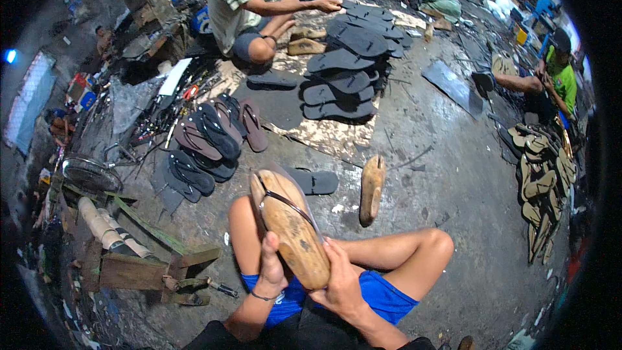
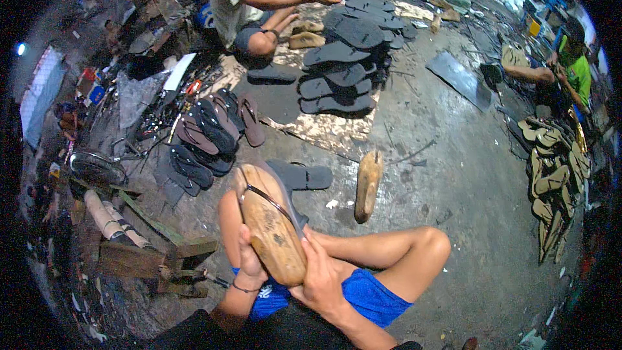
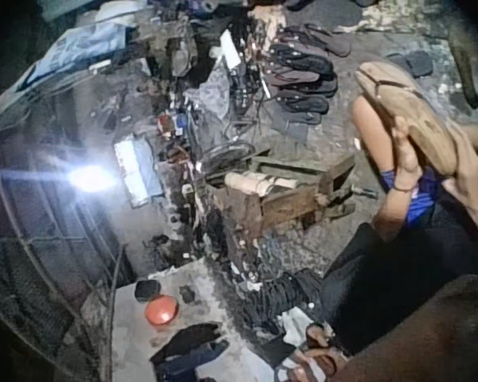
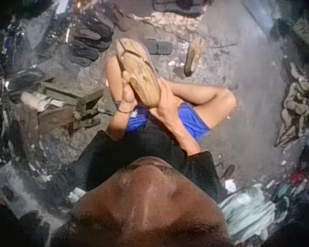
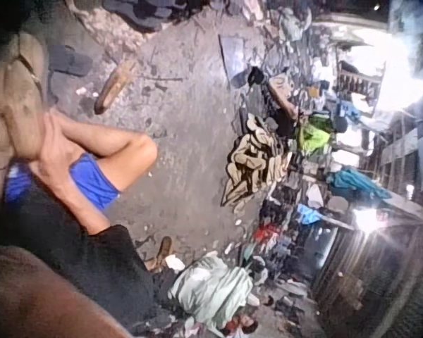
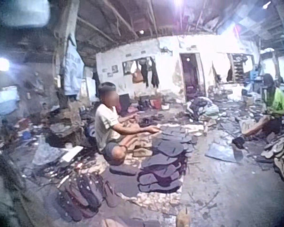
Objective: The person sits on the floor and repeatedly assembles flip-flops by pressing the sole onto a wooden last, then removing the last and placing the finished flip-flop aside. The process is repeated for multiple units.
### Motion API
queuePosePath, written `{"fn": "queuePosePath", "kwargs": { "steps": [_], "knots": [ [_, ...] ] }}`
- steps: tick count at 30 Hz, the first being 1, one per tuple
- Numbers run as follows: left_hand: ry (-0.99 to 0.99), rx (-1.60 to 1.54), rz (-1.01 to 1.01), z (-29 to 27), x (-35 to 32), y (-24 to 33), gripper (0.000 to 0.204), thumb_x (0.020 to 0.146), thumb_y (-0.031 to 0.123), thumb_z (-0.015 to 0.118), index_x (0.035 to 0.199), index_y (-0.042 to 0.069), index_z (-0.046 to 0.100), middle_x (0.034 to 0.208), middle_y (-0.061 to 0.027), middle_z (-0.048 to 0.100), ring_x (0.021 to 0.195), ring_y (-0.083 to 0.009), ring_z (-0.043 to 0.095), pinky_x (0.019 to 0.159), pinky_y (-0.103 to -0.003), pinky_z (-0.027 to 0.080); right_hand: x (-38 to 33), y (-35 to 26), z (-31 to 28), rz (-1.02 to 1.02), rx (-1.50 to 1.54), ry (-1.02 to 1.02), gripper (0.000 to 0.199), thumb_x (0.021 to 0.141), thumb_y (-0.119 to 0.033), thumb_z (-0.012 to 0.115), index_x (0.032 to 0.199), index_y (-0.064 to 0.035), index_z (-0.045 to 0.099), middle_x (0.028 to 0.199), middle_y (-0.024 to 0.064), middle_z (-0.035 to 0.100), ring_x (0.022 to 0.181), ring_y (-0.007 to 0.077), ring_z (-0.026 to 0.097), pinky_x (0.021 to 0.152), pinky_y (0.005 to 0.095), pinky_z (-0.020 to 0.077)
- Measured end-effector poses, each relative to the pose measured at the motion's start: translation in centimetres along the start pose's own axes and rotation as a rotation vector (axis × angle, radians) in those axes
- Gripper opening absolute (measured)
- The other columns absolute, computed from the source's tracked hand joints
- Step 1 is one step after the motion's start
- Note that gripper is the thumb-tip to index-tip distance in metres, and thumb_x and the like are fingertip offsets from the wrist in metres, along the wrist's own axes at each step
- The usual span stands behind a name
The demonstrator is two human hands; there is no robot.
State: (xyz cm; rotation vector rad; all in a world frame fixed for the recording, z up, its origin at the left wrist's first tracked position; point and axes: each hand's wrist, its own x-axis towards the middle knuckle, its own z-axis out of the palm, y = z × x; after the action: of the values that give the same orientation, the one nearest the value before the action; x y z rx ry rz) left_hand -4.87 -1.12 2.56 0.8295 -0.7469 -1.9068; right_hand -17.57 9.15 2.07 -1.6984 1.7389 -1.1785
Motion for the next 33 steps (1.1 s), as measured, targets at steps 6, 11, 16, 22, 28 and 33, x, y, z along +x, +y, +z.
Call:
{"fn": "queuePosePath", "kwargs": {
  "steps": [6,11,16,22,28,33],
  "knots": [
    [0.016,0.051,-0.100,-2.5,0.3,-0.6,0.075,0.089,0.053,0.064,0.137,0.000,0.043,0.125,-0.0107,0.059,0.115,-0.0207,0.058,0.102,-0.037,0.046,-0.7,0.4,-1.2,0.110,0.332,-0.154,0.097,0.074,-0.020,0.085,0.147,0.0078,0.029,0.149,0.0261,0.037,0.137,0.0339,0.042,0.111,0.0403,0.0385],
    [-0.155,-0.043,-0.243,-3.1,-3.5,0.2,0.091,0.085,0.063,0.058,0.145,-0.001,0.036,0.137,-0.0157,0.053,0.122,-0.0245,0.056,0.106,-0.041,0.044,-3.6,2.4,0.0,0.568,1.089,-0.230,0.043,0.104,-0.020,0.050,0.140,0.0025,0.046,0.140,0.0107,0.051,0.130,0.0188,0.047,0.108,0.0354,0.0370],
    [-0.123,0.147,-0.327,-4.8,-7.0,-0.3,0.094,0.084,0.063,0.060,0.146,-0.002,0.033,0.138,-0.0158,0.052,0.122,-0.0247,0.055,0.106,-0.040,0.043,-5.3,0.4,-0.8,0.646,1.241,-0.188,0.033,0.104,-0.017,0.051,0.132,0.0011,0.053,0.127,0.0042,0.060,0.116,0.0116,0.054,0.102,0.0292,0.0425],
    [-0.070,0.241,-0.384,-5.1,-7.0,-0.8,0.097,0.082,0.063,0.062,0.147,-0.002,0.030,0.138,-0.0158,0.051,0.123,-0.0250,0.054,0.106,-0.040,0.043,-6.3,0.0,0.2,0.434,1.256,-0.171,0.027,0.104,-0.015,0.052,0.126,0.0001,0.056,0.111,0.0022,0.057,0.103,0.0068,0.053,0.090,0.0232,0.0437],
    [-0.109,0.283,-0.399,-4.3,-6.2,-1.1,0.100,0.080,0.063,0.064,0.147,-0.002,0.027,0.138,-0.0158,0.049,0.123,-0.0253,0.053,0.106,-0.040,0.043,-6.1,1.5,-0.1,0.173,1.073,-0.207,0.022,0.104,-0.014,0.049,0.119,0.0015,0.055,0.108,0.0045,0.055,0.098,0.0102,0.051,0.086,0.0269,0.0437],
    [-0.136,0.308,-0.397,-4.2,-6.2,-1.0,0.103,0.079,0.063,0.066,0.148,-0.002,0.024,0.138,-0.0158,0.048,0.124,-0.0255,0.053,0.106,-0.040,0.042,-2.6,1.8,-4.6,0.026,0.737,-0.524,0.019,0.105,-0.019,0.045,0.099,-0.0014,0.050,0.093,0.0070,0.052,0.088,0.0174,0.050,0.081,0.0320,0.0432]
  ]
}}
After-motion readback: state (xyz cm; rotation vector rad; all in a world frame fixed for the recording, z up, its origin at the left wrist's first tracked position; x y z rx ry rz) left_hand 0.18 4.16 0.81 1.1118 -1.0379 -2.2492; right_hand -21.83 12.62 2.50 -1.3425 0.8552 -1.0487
